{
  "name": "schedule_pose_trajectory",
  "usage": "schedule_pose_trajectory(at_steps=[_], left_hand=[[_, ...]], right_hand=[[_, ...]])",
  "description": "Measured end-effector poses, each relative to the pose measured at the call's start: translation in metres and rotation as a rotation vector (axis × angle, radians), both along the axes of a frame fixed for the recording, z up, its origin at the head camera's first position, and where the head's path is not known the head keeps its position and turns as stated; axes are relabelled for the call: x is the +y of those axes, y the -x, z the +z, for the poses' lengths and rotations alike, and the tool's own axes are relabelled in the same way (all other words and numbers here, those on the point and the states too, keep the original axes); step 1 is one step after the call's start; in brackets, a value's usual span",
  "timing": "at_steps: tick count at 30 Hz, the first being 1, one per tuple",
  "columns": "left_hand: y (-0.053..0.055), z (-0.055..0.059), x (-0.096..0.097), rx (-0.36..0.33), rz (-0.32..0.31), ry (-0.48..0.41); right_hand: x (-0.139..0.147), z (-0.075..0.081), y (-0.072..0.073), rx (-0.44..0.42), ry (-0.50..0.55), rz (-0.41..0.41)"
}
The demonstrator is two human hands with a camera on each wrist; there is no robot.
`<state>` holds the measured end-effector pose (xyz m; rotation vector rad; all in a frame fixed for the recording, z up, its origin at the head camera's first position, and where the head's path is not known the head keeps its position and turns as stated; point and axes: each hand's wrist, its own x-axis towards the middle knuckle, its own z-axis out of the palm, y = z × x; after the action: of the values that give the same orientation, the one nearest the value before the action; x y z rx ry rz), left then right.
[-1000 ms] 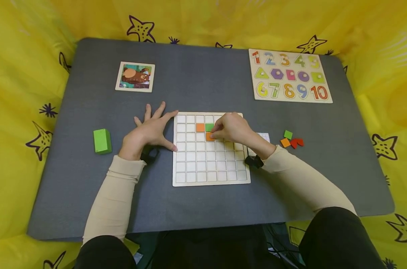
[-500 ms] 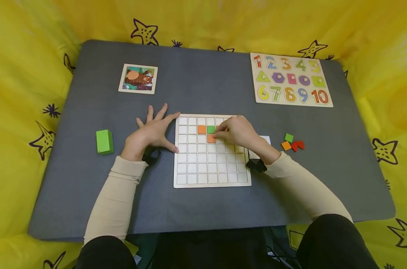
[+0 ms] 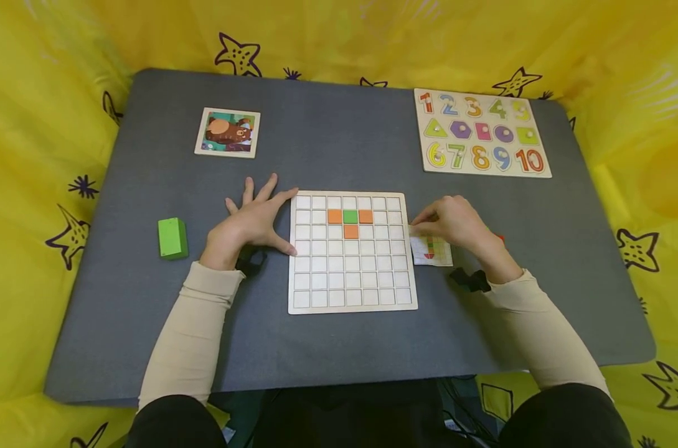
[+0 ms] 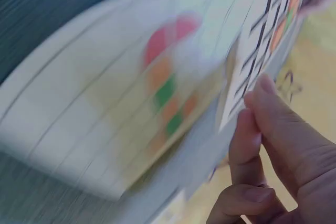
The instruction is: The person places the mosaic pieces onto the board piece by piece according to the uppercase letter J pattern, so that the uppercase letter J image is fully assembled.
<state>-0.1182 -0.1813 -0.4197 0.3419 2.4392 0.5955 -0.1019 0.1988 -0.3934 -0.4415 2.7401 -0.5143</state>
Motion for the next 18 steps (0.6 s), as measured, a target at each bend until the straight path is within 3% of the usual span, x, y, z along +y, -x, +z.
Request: schedule_pose_trajectory(at_steps=[10, 18], left_hand=[[-0.001, 0.000, 0.001, -0.003, -0.006, 0.000], [0.000, 0.002, 0.000, -0.009, -0.015, 0.008]], right_hand=[[0.062, 0.011, -0.011, -0.008, -0.098, -0.150], [0.099, 0.013, -0.015, -0.080, -0.203, -0.255]])
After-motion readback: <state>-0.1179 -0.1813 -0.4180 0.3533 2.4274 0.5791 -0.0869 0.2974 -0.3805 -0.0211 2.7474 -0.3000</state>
